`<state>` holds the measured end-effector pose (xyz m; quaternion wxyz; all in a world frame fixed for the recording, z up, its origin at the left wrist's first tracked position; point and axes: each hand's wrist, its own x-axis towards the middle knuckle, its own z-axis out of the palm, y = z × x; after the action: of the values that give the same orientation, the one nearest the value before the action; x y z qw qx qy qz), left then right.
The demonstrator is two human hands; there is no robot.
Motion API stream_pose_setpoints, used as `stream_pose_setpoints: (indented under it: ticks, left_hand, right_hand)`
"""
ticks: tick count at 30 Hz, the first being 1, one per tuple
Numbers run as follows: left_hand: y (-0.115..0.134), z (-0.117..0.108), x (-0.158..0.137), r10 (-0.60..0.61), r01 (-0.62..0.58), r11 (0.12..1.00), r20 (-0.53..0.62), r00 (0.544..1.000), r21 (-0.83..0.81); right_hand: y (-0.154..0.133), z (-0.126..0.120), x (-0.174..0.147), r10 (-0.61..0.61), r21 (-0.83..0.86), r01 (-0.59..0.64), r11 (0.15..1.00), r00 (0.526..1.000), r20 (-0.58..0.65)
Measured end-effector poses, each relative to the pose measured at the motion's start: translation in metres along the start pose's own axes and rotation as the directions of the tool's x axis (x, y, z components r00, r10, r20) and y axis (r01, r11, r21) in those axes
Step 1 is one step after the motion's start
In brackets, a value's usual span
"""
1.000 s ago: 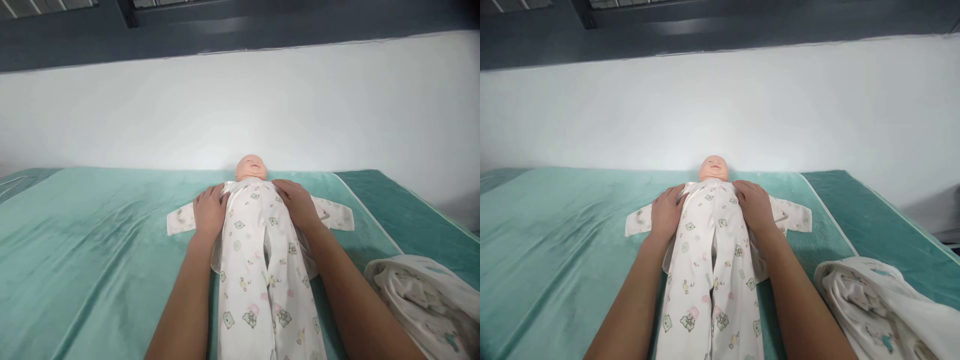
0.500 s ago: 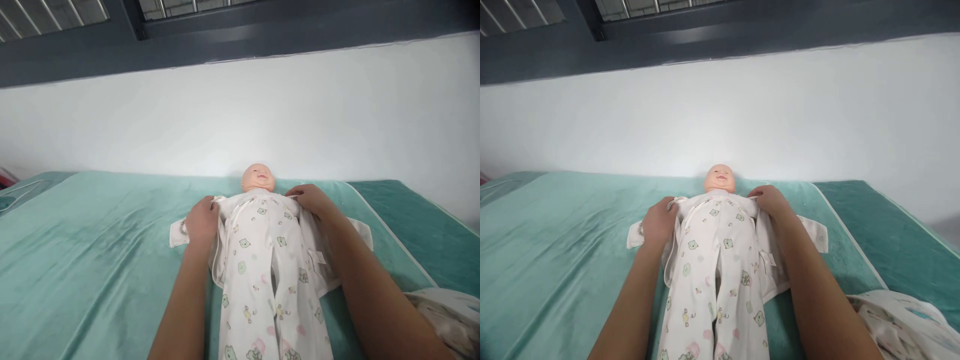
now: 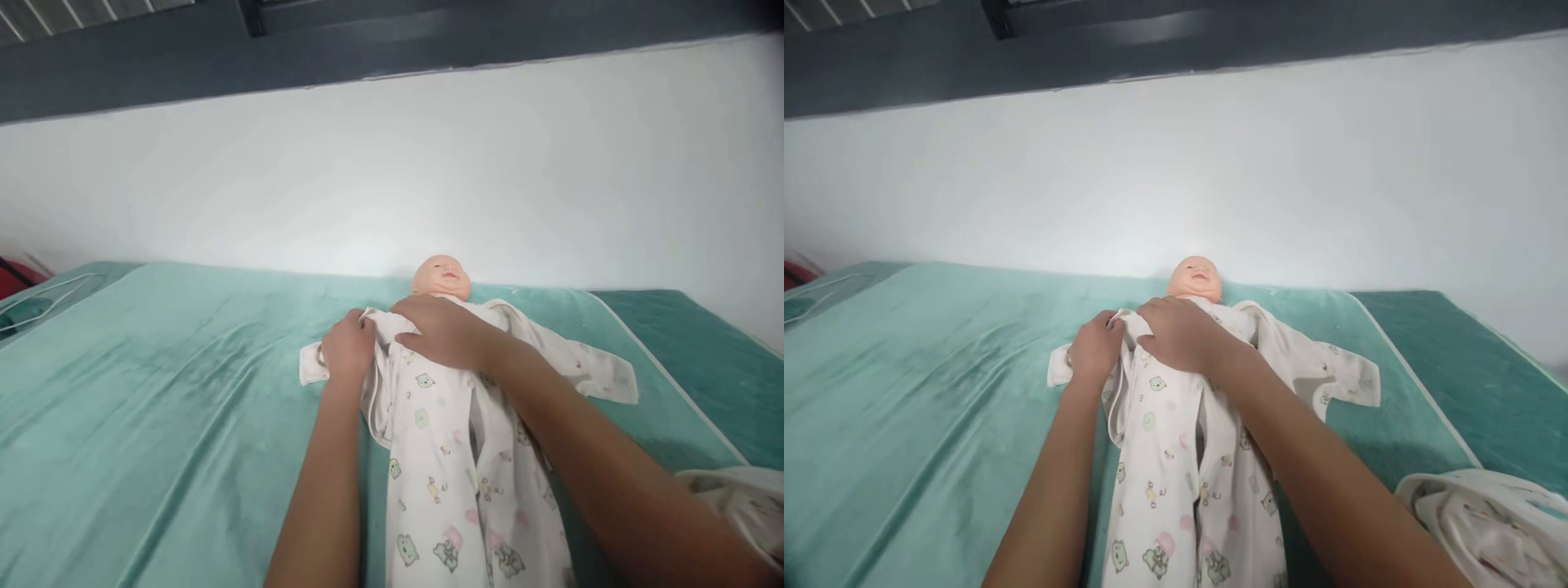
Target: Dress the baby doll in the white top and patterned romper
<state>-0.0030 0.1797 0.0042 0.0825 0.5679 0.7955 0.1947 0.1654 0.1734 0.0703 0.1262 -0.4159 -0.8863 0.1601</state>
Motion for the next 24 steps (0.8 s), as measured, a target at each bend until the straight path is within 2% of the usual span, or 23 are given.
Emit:
stream_pose_setpoints:
  ticks: [3,7,12,18,24]
  left_hand:
    - [0.000,-0.003,0.000,0.007,-0.008,1.000,0.050,0.999,0.018]
    - [0.001,-0.003,0.000,0.033,-0.037,0.998,0.072,0.997,0.055]
    - [-0.001,-0.001,-0.001,0.056,-0.061,0.995,0.064,0.996,0.078]
    - [-0.002,-0.006,-0.002,0.061,-0.065,0.995,0.057,0.996,0.075]
    - [-0.004,-0.008,0.001,-0.021,0.019,0.998,0.032,0.999,0.059]
  right_hand:
    - [-0.006,0.005,0.031,0.070,-0.218,-0.031,0.975,0.982,0.174]
    - [-0.009,0.010,0.060,0.073,-0.251,-0.004,0.968,0.962,0.264]
    - [-0.012,0.013,0.067,0.115,-0.286,-0.006,0.958,0.923,0.366]
    - [-0.005,0.003,0.059,0.045,-0.264,0.046,0.964,0.944,0.327]
    - [0.006,-0.021,0.050,0.164,-0.324,-0.067,0.944,0.945,0.281]
